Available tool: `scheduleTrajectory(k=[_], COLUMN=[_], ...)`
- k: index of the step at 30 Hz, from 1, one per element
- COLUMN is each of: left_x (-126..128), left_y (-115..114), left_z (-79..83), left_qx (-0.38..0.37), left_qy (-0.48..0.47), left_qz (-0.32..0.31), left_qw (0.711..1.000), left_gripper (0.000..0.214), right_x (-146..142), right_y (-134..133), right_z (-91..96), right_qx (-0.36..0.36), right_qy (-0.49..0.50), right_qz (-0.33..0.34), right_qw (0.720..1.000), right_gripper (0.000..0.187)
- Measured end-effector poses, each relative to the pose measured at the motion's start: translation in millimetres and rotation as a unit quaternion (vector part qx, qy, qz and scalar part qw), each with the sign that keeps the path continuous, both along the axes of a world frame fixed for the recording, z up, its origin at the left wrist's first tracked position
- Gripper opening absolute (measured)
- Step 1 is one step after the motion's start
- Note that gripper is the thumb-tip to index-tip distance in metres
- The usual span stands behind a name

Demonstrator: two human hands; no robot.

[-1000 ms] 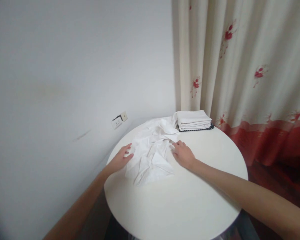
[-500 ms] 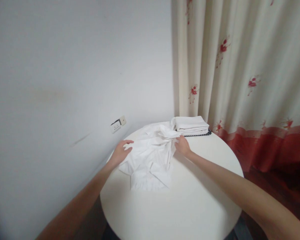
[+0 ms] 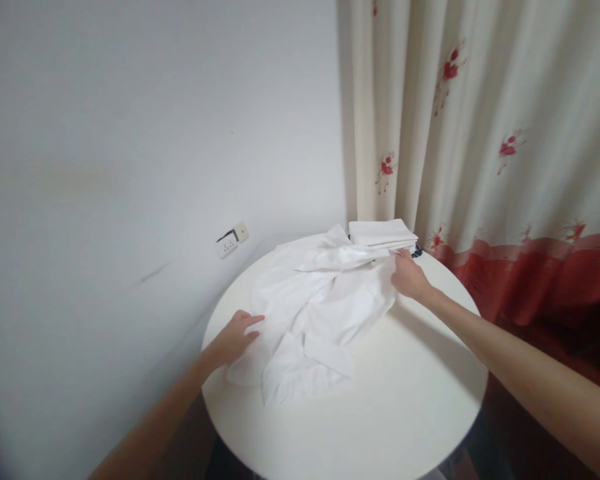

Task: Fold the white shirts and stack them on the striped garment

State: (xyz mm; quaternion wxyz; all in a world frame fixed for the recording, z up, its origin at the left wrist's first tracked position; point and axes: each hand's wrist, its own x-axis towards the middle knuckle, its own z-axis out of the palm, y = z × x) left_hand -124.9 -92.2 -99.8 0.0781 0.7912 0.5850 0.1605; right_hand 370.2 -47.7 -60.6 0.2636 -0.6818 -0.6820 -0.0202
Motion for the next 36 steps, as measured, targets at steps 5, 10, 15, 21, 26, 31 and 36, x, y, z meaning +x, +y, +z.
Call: scheduleTrajectory(k=[5,10,15,21,26,31,36], left_x=[0,38,103,119,80,12,-74], left_y=[-15,-8,23,54,67,70,63], left_z=[3.1,29.8,40.8,39.1,48.5,56.4,61.5], left_qx=[-0.030,0.040,0.054,0.038,0.094,0.136,0.108], left_qy=[0.104,0.156,0.102,0.123,0.123,0.126,0.135], left_qz=[0.042,0.063,-0.118,-0.169,-0.065,0.094,0.253], left_qw=[0.993,0.985,0.986,0.977,0.986,0.978,0.952], left_gripper=[0.038,0.043,0.057,0.039,0.041,0.039,0.039], right_x=[51,42,-21,-69,-44,30,116], right_y=[-31,-39,-22,1,11,22,19], right_z=[-48.9,-25.1,-0.7,-23.0,-31.0,-15.3,-3.2], right_qx=[-0.151,-0.136,-0.027,-0.112,-0.101,-0.094,-0.087], right_qy=[-0.083,-0.142,-0.151,-0.159,-0.107,0.101,0.155], right_qz=[-0.010,-0.084,0.076,0.051,0.041,-0.005,-0.105], right_qw=[0.985,0.977,0.985,0.980,0.988,0.990,0.979], right_gripper=[0.020,0.030,0.043,0.027,0.032,0.036,0.044])
